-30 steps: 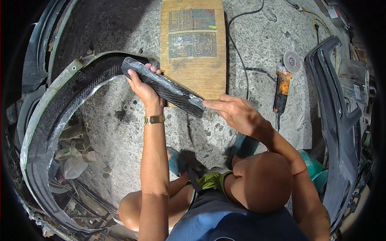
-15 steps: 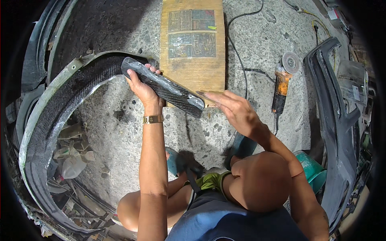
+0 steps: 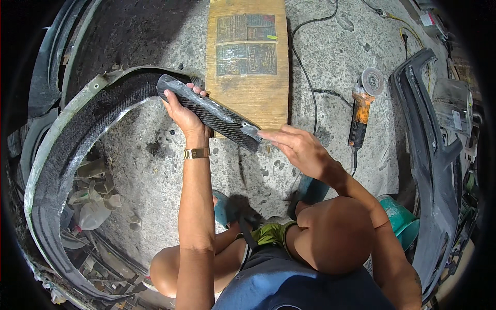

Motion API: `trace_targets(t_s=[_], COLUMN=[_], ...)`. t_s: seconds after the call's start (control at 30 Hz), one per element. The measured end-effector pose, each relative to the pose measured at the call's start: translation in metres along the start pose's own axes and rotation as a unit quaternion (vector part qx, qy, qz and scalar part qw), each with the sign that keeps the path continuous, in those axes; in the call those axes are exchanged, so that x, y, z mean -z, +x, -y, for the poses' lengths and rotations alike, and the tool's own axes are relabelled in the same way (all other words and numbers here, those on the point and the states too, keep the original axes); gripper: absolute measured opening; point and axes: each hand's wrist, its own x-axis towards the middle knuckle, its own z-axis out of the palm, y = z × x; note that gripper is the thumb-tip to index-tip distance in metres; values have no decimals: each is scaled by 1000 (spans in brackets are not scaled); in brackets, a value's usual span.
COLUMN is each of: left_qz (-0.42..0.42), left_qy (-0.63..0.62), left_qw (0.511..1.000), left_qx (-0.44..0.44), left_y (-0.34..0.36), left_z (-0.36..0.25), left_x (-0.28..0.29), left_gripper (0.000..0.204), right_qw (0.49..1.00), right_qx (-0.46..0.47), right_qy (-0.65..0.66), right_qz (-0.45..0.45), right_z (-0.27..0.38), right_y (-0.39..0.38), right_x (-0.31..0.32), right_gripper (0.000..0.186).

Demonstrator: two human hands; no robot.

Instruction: The person is sanding the edge of a carbon fiber car part using an angle grinder and then marking it with a pen.

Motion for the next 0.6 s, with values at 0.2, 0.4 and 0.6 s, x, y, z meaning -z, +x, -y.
trace_targets(t_s=[0.2, 0.4, 0.6], left_qz=[-1, -12, 14], left_qy=[-6, 8, -2], left_qw=[1000, 1000, 1000], left_qx=[2, 6, -5], left_y=[1, -2, 0], left_z=[1, 3, -3], left_x=[4, 0, 1], left_gripper=[35, 35, 39], right_qw=[996, 991, 987], right_qx=[12, 12, -112], right_qy=[37, 3, 111], right_qz=[-80, -136, 8], right_z=[5, -19, 2], right_y=[6, -3, 5], right_x=[-5, -5, -6], right_gripper=[39, 38, 46])
